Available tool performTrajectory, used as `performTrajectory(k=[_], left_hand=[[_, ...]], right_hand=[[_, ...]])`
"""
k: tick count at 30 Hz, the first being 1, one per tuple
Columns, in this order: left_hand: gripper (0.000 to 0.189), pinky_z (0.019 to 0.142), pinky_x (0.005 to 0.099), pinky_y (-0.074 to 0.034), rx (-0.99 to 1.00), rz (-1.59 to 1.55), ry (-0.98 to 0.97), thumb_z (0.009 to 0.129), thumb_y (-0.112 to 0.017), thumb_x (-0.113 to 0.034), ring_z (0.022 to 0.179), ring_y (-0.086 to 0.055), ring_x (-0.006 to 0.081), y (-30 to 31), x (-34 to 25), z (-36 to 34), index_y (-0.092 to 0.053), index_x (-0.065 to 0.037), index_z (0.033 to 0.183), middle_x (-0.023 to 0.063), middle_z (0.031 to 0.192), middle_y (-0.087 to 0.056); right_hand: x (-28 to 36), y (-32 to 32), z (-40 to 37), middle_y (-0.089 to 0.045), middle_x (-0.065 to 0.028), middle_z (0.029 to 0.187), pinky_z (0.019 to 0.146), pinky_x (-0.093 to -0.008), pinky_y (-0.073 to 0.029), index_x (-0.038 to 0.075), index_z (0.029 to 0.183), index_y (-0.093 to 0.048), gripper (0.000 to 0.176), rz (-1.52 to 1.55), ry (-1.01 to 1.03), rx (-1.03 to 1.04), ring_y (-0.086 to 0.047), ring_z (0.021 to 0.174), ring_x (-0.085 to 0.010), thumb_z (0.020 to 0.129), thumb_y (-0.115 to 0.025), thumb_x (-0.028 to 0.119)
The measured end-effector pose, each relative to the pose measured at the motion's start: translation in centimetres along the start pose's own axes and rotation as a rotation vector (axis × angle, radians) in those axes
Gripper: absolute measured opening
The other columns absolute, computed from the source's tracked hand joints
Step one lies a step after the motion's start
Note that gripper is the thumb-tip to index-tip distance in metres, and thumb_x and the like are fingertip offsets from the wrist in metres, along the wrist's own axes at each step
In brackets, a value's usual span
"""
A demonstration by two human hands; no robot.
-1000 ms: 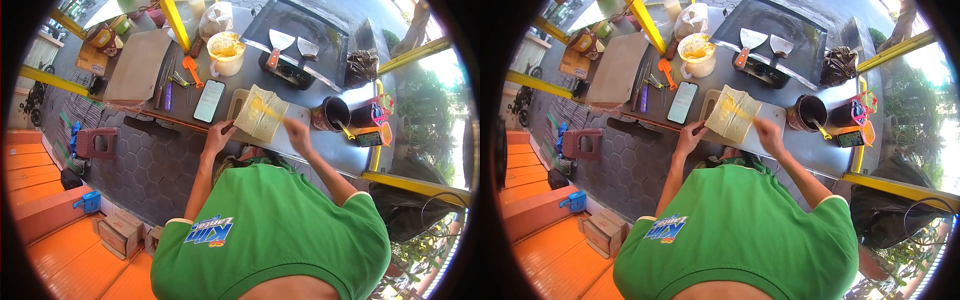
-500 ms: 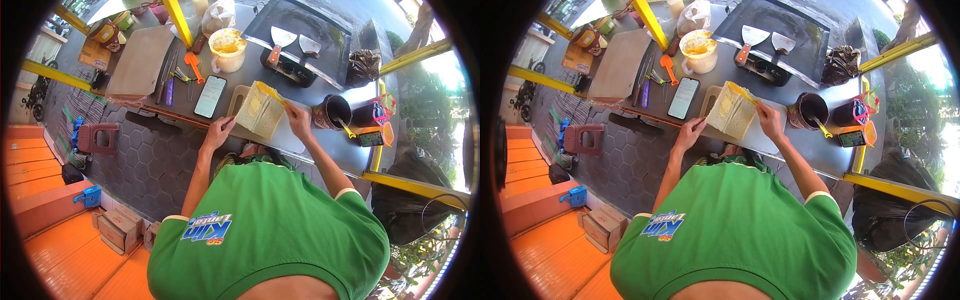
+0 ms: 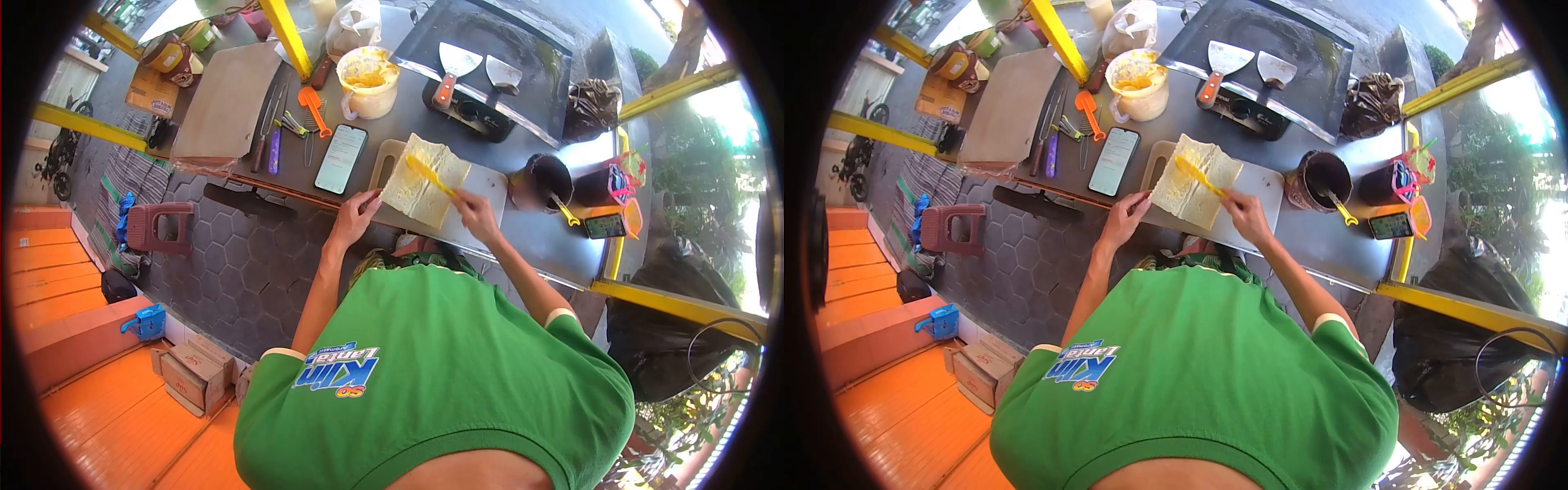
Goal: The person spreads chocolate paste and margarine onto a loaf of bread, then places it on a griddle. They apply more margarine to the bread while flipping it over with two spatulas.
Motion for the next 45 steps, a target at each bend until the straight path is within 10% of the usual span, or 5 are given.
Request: performTrajectory(k=[10,16,21,31,45], left_hand=[[0.034,0.066,0.0306,-0.043,0.021,0.025,0.018,0.099,-0.06,-0.028,0.069,-0.05,0.0151,-0.1,-0.4,-0.5,-0.067,-0.006,0.124,0.0059,0.082,-0.057],[0.034,0.066,0.03,-0.042,0.047,0.039,0.061,0.099,-0.061,-0.027,0.071,-0.05,0.0148,-0.1,-0.5,-0.4,-0.067,-0.006,0.125,0.0059,0.083,-0.056],[0.034,0.067,0.0304,-0.043,0.059,0.026,0.041,0.099,-0.061,-0.027,0.071,-0.049,0.0159,-0.1,-0.2,-0.5,-0.067,-0.006,0.125,0.0059,0.083,-0.056],[0.033,0.068,0.0303,-0.043,0.063,0.038,-0.003,0.1,-0.059,-0.023,0.072,-0.051,0.0163,-0.3,-0.1,-0.5,-0.066,-0.006,0.127,0.0069,0.084,-0.056],[0.05,0.066,0.0288,-0.046,0.119,0.102,0.019,0.089,-0.074,-0.027,0.071,-0.051,0.0135,-0.3,-1.3,-0.9,-0.062,-0.006,0.132,0.0043,0.091,-0.059]], right_hand=[[1.1,0.4,0.2,-0.051,0.0002,0.062,0.048,-0.0253,-0.038,0.001,0.122,-0.069,0.029,0.028,-0.008,-0.032,-0.046,0.051,-0.0065,0.098,-0.062,0.015],[5.3,-0.6,-2.7,-0.049,-0.0084,0.067,0.055,-0.0271,-0.037,-0.002,0.12,-0.067,0.025,-0.189,0.352,0.145,-0.042,0.062,-0.0086,0.098,-0.061,0.009],[4.0,-0.9,-2.0,-0.059,-0.0152,0.073,0.057,-0.0328,-0.044,0.0,0.115,-0.07,0.022,-0.139,0.129,0.004,-0.053,0.06,-0.0192,0.095,-0.063,0.006],[5.9,-2.5,-3.7,-0.061,-0.0166,0.079,0.062,-0.0382,-0.05,0.003,0.116,-0.069,0.026,-0.165,0.348,0.005,-0.06,0.065,-0.0323,0.091,-0.064,0.003],[6.1,-0.9,-4.5,-0.065,-0.0191,0.083,0.06,-0.035,-0.048,-0.001,0.114,-0.069,0.021,-0.207,0.342,0.172,-0.06,0.063,-0.0256,0.094,-0.062,0.003]])
Point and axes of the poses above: each hand's wrist, its own z-axis towards the middle knuckle, its own y-axis out of the back of the hand, x = y × z, the point moved 7 cm from there along z, towards the middle knuckle
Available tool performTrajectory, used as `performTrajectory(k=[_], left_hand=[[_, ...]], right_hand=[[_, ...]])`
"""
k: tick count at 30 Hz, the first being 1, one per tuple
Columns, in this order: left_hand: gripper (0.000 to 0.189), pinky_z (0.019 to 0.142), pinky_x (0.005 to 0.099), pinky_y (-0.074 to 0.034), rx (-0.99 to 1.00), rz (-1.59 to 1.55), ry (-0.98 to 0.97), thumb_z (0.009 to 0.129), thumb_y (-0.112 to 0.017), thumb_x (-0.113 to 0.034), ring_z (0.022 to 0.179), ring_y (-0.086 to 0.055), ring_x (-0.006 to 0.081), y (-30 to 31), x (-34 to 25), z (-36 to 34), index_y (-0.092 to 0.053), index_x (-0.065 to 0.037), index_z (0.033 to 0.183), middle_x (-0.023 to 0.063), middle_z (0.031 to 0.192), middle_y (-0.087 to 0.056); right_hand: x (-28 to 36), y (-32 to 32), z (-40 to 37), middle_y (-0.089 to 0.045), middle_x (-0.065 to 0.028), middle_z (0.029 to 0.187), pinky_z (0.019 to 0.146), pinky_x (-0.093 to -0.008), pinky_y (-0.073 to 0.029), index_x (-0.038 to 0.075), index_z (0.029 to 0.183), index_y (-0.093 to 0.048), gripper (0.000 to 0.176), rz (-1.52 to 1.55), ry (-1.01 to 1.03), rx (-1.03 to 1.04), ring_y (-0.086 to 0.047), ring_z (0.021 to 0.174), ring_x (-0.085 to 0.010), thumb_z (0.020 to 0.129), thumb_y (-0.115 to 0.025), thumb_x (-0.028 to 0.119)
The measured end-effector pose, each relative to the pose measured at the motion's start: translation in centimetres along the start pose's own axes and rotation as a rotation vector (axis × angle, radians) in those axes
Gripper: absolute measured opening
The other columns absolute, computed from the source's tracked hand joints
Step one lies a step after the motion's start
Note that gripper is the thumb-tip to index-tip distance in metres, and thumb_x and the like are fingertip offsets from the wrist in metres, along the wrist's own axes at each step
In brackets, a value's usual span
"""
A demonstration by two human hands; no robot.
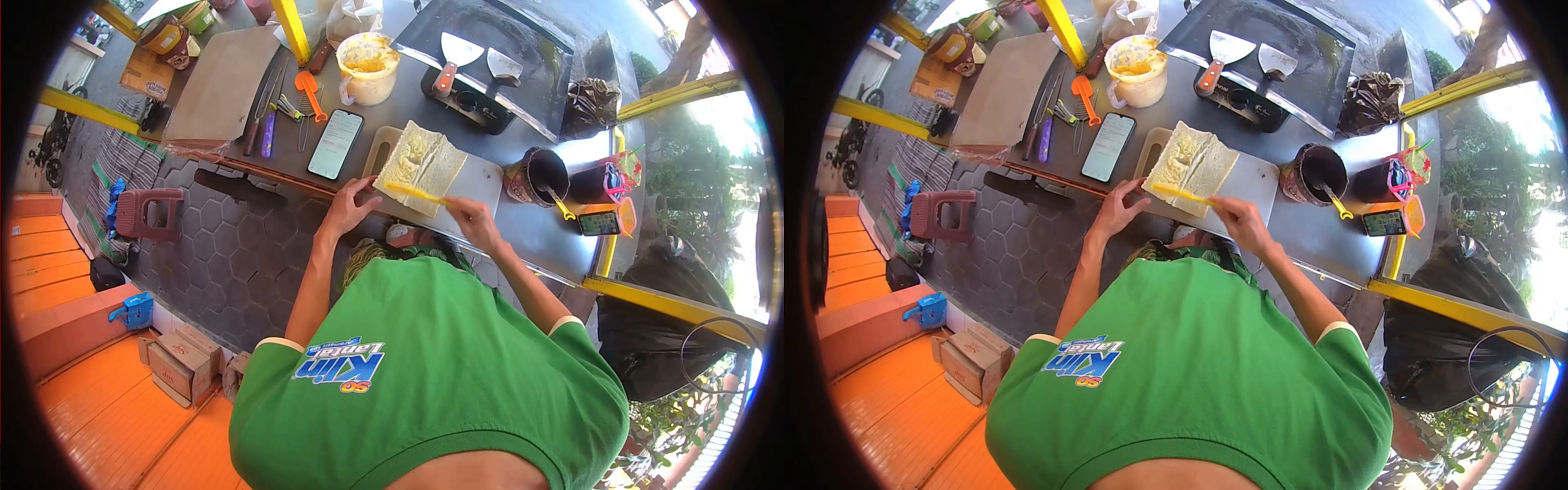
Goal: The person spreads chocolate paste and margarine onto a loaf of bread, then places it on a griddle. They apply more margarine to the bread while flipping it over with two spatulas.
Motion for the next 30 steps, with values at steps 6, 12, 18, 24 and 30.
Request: performTrajectory(k=[6,12,18,24,30], left_hand=[[0.056,0.07,0.0318,-0.049,-0.077,0.04,0.0,0.084,-0.078,-0.034,0.079,-0.058,0.0185,-0.2,-0.4,0.2,-0.063,-0.004,0.129,0.0085,0.094,-0.061],[0.053,0.073,0.034,-0.05,-0.1,0.054,0.021,0.084,-0.078,-0.035,0.086,-0.06,0.0218,-0.3,-0.5,0.1,-0.064,-0.004,0.125,0.0096,0.096,-0.062],[0.052,0.077,0.0351,-0.049,-0.101,0.056,-0.007,0.084,-0.078,-0.035,0.088,-0.061,0.0221,-0.4,-0.5,0.3,-0.065,-0.003,0.123,0.0095,0.095,-0.062],[0.053,0.076,0.0352,-0.05,-0.123,0.056,0.0,0.084,-0.078,-0.035,0.088,-0.061,0.0217,-0.4,-0.8,0.2,-0.065,-0.003,0.124,0.0098,0.096,-0.063],[0.057,0.078,0.035,-0.05,-0.093,0.038,0.011,0.082,-0.08,-0.037,0.088,-0.06,0.0217,-0.4,-0.5,0.4,-0.064,-0.001,0.124,0.0103,0.096,-0.062]], right_hand=[[-4.5,3.4,4.7,-0.066,-0.0181,0.085,0.06,-0.0353,-0.049,0.001,0.116,-0.069,0.024,-0.108,-0.091,-0.349,-0.059,0.06,-0.0255,0.093,-0.063,0.003],[-2.7,1.9,4.0,-0.063,-0.0123,0.076,0.053,-0.0364,-0.047,0.003,0.117,-0.07,0.024,-0.16,0.159,-0.22,-0.059,0.055,-0.0243,0.095,-0.062,0.009],[-10.0,2.1,4.5,-0.053,-0.0012,0.066,0.043,-0.0291,-0.038,-0.004,0.117,-0.068,0.03,0.374,-0.439,-0.282,-0.048,0.049,-0.0052,0.095,-0.062,0.017],[-7.1,4.0,4.4,-0.06,-0.0035,0.071,0.051,-0.0295,-0.041,-0.003,0.114,-0.069,0.026,0.169,-0.319,-0.417,-0.047,0.056,-0.0079,0.096,-0.061,0.014],[-5.8,3.1,3.2,-0.067,-0.0038,0.082,0.059,-0.025,-0.044,-0.004,0.116,-0.068,0.025,-0.071,-0.082,-0.218,-0.051,0.066,-0.0063,0.097,-0.063,0.011]])
Point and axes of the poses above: each hand's wrist, its own z-axis towards the middle knuckle, its own y-axis out of the back of the hand, x = y × z, the point moved 7 cm from there along z, towards the middle knuckle
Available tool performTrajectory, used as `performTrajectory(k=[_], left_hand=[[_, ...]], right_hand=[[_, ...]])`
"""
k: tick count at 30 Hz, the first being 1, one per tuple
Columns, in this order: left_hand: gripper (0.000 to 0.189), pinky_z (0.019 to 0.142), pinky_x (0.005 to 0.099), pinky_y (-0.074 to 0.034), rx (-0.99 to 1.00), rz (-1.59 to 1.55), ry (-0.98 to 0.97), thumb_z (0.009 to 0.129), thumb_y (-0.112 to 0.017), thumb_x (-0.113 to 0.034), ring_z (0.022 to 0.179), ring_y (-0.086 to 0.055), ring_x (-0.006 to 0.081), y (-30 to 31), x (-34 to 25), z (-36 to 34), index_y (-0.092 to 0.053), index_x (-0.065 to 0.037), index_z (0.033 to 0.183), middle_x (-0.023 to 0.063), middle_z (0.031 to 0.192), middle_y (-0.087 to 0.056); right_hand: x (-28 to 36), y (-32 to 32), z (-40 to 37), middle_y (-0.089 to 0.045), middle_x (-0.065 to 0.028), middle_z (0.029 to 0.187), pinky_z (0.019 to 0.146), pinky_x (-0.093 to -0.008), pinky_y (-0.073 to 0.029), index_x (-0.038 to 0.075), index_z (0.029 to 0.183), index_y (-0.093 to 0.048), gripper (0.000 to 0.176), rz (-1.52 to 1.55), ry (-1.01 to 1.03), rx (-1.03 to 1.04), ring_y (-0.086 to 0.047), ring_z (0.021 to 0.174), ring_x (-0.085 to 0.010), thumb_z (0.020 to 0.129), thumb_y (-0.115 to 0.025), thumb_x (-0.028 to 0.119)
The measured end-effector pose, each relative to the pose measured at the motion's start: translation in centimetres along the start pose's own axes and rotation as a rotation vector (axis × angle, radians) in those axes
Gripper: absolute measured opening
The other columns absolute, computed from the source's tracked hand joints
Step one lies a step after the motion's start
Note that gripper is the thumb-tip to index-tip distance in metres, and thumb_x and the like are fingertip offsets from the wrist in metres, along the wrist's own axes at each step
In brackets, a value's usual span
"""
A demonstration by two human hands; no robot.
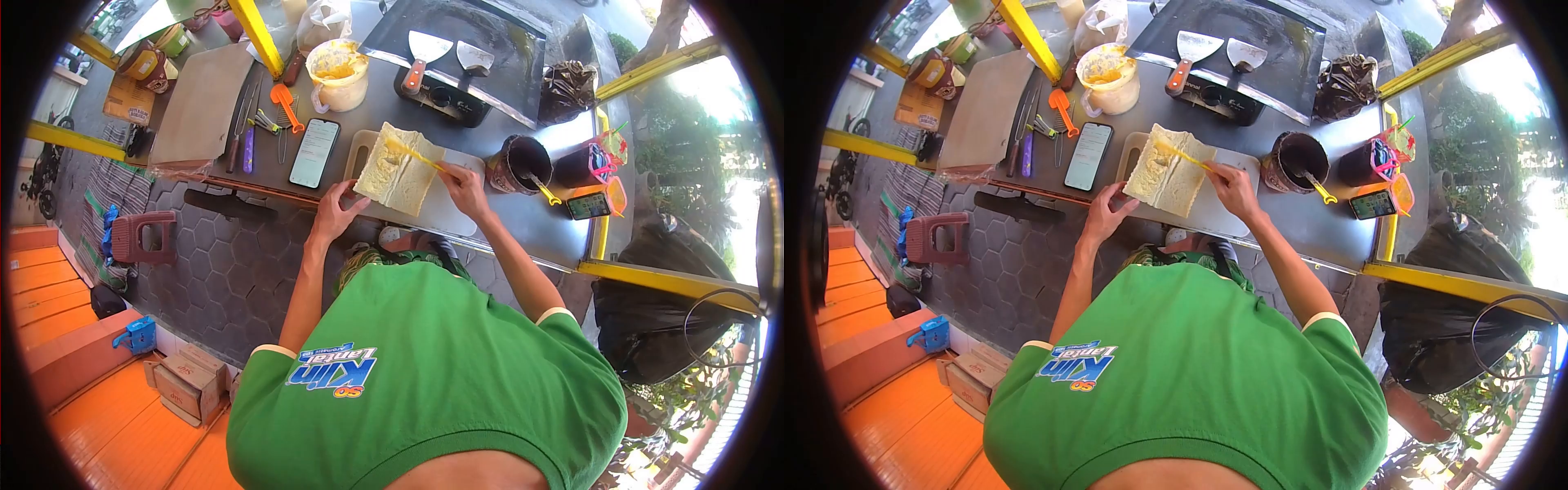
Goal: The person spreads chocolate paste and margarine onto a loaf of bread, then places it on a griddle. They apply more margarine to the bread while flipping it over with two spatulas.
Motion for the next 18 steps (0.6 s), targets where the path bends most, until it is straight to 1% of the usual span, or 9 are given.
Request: performTrajectory(k=[4,6,7,9,10,11,13,17,18], left_hand=[[0.066,0.08,0.0366,-0.05,-0.048,0.052,-0.076,0.078,-0.082,-0.04,0.09,-0.06,0.0236,-0.6,-0.9,-0.2,-0.06,-0.003,0.128,0.0109,0.098,-0.061],[0.077,0.081,0.0392,-0.05,-0.112,0.25,-0.051,0.073,-0.085,-0.045,0.092,-0.06,0.0263,-1.1,-1.8,-0.8,-0.055,-0.004,0.132,0.0115,0.1,-0.057],[0.077,0.081,0.0392,-0.05,-0.107,0.25,-0.049,0.073,-0.085,-0.045,0.092,-0.06,0.0263,-1.5,-1.5,-0.9,-0.055,-0.004,0.132,0.0115,0.1,-0.057],[0.085,0.08,0.04,-0.05,-0.192,0.308,-0.042,0.069,-0.087,-0.048,0.091,-0.059,0.0278,-1.8,-1.1,-0.7,-0.054,-0.003,0.133,0.0127,0.1,-0.056],[0.085,0.08,0.04,-0.05,-0.183,0.305,-0.042,0.069,-0.087,-0.048,0.091,-0.059,0.0278,-1.9,-1.4,-0.6,-0.054,-0.003,0.133,0.0127,0.1,-0.056],[0.083,0.08,0.0409,-0.05,-0.176,0.304,-0.016,0.07,-0.087,-0.048,0.091,-0.059,0.0287,-2.0,-1.4,-0.5,-0.055,-0.002,0.131,0.0131,0.1,-0.056],[0.082,0.08,0.0417,-0.049,-0.174,0.309,0.007,0.07,-0.086,-0.048,0.092,-0.059,0.0296,-2.0,-1.2,-0.5,-0.055,-0.002,0.13,0.0135,0.1,-0.056],[0.08,0.078,0.0415,-0.049,-0.21,0.332,-0.071,0.071,-0.085,-0.05,0.089,-0.058,0.0288,-1.9,-1.3,-0.9,-0.056,-0.002,0.128,0.0129,0.097,-0.055],[0.078,0.077,0.0411,-0.049,-0.215,0.326,-0.088,0.071,-0.084,-0.051,0.088,-0.057,0.0281,-1.9,-1.5,-0.7,-0.056,-0.003,0.126,0.0122,0.096,-0.053]], right_hand=[[-0.2,2.0,-1.4,-0.067,-0.0078,0.08,0.059,-0.0291,-0.046,-0.002,0.118,-0.068,0.025,0.125,-0.118,0.052,-0.051,0.065,-0.0069,0.097,-0.063,0.01],[-0.7,4.3,-2.6,-0.059,-0.0124,0.072,0.057,-0.032,-0.044,0.0,0.115,-0.07,0.023,0.101,-0.223,-0.149,-0.05,0.057,-0.0161,0.093,-0.065,0.007],[-0.8,4.3,-3.2,-0.059,-0.0124,0.072,0.057,-0.032,-0.044,0.0,0.115,-0.07,0.023,0.102,-0.229,-0.149,-0.05,0.057,-0.0161,0.093,-0.065,0.007],[1.4,4.3,-4.4,-0.058,-0.0118,0.072,0.056,-0.0349,-0.047,0.001,0.121,-0.067,0.032,-0.295,0.09,-0.156,-0.057,0.057,-0.0242,0.089,-0.064,0.003],[1.4,2.4,-5.8,-0.059,-0.012,0.075,0.055,-0.0382,-0.051,0.005,0.128,-0.063,0.043,-0.478,0.172,-0.009,-0.062,0.062,-0.0289,0.085,-0.061,-0.001],[1.4,0.8,-7.4,-0.06,-0.0125,0.078,0.054,-0.0399,-0.052,0.008,0.132,-0.06,0.051,-0.479,0.228,0.039,-0.064,0.064,-0.0297,0.083,-0.059,-0.004],[3.3,0.4,-9.1,-0.06,-0.0126,0.077,0.055,-0.0407,-0.051,0.007,0.128,-0.063,0.045,-0.489,0.204,0.16,-0.063,0.062,-0.0316,0.085,-0.061,-0.002],[4.6,2.6,-8.6,-0.057,-0.011,0.072,0.051,-0.0361,-0.048,0.003,0.123,-0.066,0.034,-0.229,0.232,0.119,-0.059,0.056,-0.0229,0.089,-0.063,0.003],[2.3,3.6,-7.2,-0.056,-0.0071,0.07,0.05,-0.0328,-0.044,0.002,0.121,-0.068,0.03,-0.125,0.048,-0.032,-0.055,0.056,-0.0162,0.092,-0.064,0.006]])
Point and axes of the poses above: each hand's wrist, its own z-axis towards the middle knuckle, its own y-axis out of the back of the hand, x = y × z, the point moved 7 cm from there along z, towards the middle knuckle
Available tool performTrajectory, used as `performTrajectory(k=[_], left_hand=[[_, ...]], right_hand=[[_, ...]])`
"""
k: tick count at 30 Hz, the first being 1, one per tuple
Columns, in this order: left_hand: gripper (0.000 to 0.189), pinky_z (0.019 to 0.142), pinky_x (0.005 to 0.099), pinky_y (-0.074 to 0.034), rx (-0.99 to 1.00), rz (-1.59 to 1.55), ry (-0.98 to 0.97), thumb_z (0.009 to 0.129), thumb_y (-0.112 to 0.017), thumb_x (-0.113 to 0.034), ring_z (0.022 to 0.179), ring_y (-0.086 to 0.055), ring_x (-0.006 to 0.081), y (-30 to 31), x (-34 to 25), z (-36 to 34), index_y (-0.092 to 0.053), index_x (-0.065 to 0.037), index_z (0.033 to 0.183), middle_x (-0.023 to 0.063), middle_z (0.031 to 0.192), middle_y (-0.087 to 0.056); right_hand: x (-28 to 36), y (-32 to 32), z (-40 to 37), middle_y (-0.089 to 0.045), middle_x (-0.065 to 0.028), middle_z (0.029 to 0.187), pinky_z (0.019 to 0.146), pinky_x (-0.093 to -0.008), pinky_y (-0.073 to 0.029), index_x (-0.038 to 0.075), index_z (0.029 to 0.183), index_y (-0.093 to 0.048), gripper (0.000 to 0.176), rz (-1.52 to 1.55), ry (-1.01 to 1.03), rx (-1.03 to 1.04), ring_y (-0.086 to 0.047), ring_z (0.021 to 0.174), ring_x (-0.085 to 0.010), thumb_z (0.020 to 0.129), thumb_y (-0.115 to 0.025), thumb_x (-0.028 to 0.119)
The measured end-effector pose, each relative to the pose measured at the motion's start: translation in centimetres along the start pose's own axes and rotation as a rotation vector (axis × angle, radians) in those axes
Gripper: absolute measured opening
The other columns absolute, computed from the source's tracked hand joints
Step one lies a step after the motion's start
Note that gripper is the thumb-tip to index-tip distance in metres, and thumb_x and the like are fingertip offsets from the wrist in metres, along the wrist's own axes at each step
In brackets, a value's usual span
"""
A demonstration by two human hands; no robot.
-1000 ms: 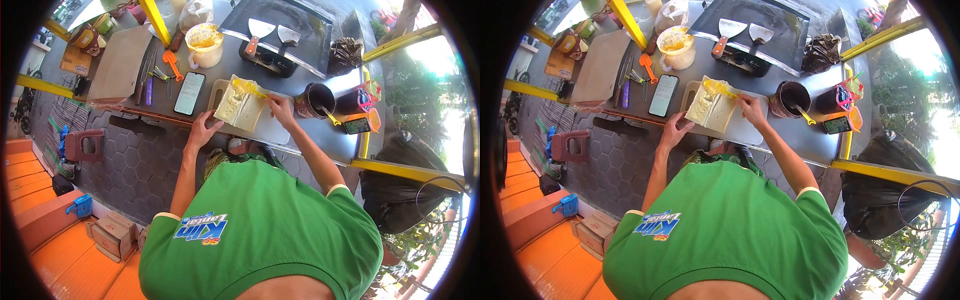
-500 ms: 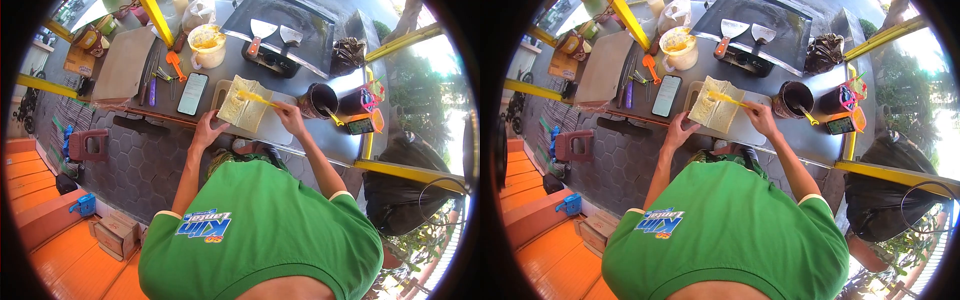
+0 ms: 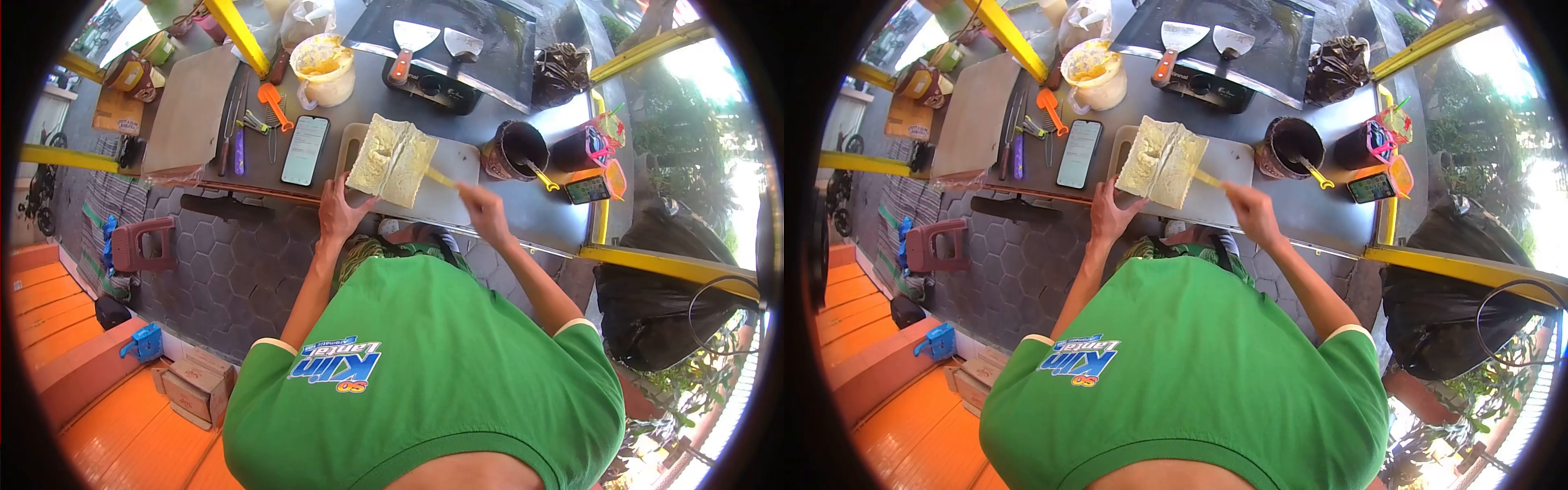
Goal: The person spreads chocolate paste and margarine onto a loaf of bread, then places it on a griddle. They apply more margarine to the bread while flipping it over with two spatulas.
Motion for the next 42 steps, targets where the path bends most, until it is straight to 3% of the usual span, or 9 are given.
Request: performTrajectory(k=[4,11,15,22,26,33,35,38,42], left_hand=[[0.079,0.078,0.0422,-0.049,0.009,0.003,0.006,0.072,-0.083,-0.052,0.088,-0.058,0.0295,-0.3,0.2,-0.2,-0.056,-0.003,0.128,0.0126,0.095,-0.054],[0.078,0.077,0.0423,-0.048,-0.023,0.015,-0.001,0.072,-0.083,-0.052,0.087,-0.058,0.0291,-0.2,0.3,-0.4,-0.056,-0.003,0.127,0.0121,0.094,-0.054],[0.079,0.078,0.0423,-0.048,-0.009,-0.004,0.01,0.072,-0.083,-0.052,0.089,-0.058,0.0298,-0.3,0.2,-0.3,-0.056,-0.003,0.127,0.0126,0.094,-0.053],[0.078,0.078,0.0417,-0.049,-0.019,-0.002,0.018,0.071,-0.085,-0.05,0.089,-0.057,0.0278,-0.1,0.3,-0.3,-0.056,-0.003,0.127,0.0113,0.094,-0.053],[0.076,0.077,0.0411,-0.049,-0.03,0.005,-0.022,0.072,-0.085,-0.048,0.087,-0.057,0.0271,-0.4,0.5,-0.4,-0.056,-0.003,0.126,0.011,0.094,-0.053],[0.073,0.078,0.0403,-0.048,-0.041,-0.002,-0.027,0.072,-0.085,-0.045,0.086,-0.056,0.0265,-0.3,0.1,-0.5,-0.057,-0.002,0.125,0.0104,0.092,-0.053],[0.074,0.076,0.0395,-0.047,-0.054,-0.015,-0.03,0.073,-0.086,-0.044,0.085,-0.055,0.0262,-0.2,0.1,-0.4,-0.058,0.0,0.126,0.011,0.093,-0.052],[0.074,0.076,0.0398,-0.047,-0.057,-0.01,-0.04,0.073,-0.086,-0.043,0.085,-0.055,0.0264,-0.3,-0.1,-0.6,-0.058,0.0,0.126,0.0111,0.093,-0.052],[0.073,0.077,0.0405,-0.047,-0.058,0.012,-0.025,0.073,-0.086,-0.042,0.085,-0.055,0.0268,-0.3,-0.1,-0.5,-0.058,0.0,0.126,0.0112,0.093,-0.052]], right_hand=[[-6.0,-1.2,1.5,-0.053,0.0023,0.069,0.049,-0.0257,-0.035,0.002,0.12,-0.07,0.027,0.418,-0.447,-0.152,-0.042,0.06,-0.0033,0.097,-0.064,0.014],[-4.9,-2.6,-0.6,-0.052,0.0035,0.07,0.045,-0.0238,-0.038,0.002,0.127,-0.067,0.032,0.465,-0.493,0.139,-0.044,0.051,-0.0049,0.099,-0.062,0.016],[-6.7,-2.4,1.7,-0.052,0.0045,0.07,0.046,-0.0238,-0.04,0.001,0.126,-0.067,0.031,0.532,-0.46,-0.182,-0.044,0.052,-0.0038,0.099,-0.061,0.015],[1.0,-3.0,-2.6,-0.057,-0.0142,0.073,0.055,-0.0334,-0.044,0.005,0.12,-0.069,0.026,0.143,-0.007,0.149,-0.052,0.06,-0.0183,0.095,-0.063,0.005],[0.9,-1.9,-2.3,-0.056,-0.0136,0.074,0.057,-0.0357,-0.045,0.006,0.119,-0.069,0.028,0.082,-0.091,-0.086,-0.054,0.061,-0.0259,0.092,-0.062,0.001],[4.4,-3.3,-5.4,-0.05,-0.0107,0.072,0.056,-0.0371,-0.047,0.006,0.122,-0.067,0.034,-0.131,0.149,0.138,-0.055,0.06,-0.0251,0.089,-0.062,0.0],[2.5,-2.7,-5.5,-0.049,-0.0042,0.065,0.05,-0.0322,-0.044,0.003,0.116,-0.07,0.022,0.164,-0.149,-0.114,-0.048,0.053,-0.014,0.095,-0.063,0.009],[0.6,-4.7,-5.8,-0.052,0.0021,0.064,0.046,-0.029,-0.042,-0.003,0.11,-0.07,0.026,0.531,-0.589,-0.129,-0.043,0.05,-0.0062,0.101,-0.06,0.02],[-3.0,-7.0,-8.4,-0.046,0.0054,0.059,0.043,-0.0234,-0.037,-0.002,0.102,-0.072,0.028,0.843,-0.826,-0.04,-0.039,0.047,-0.0047,0.101,-0.06,0.023]])
Point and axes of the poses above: each hand's wrist, its own z-axis towards the middle knuckle, its own y-axis out of the back of the hand, x = y × z, the point moved 7 cm from there along z, towards the middle knuckle
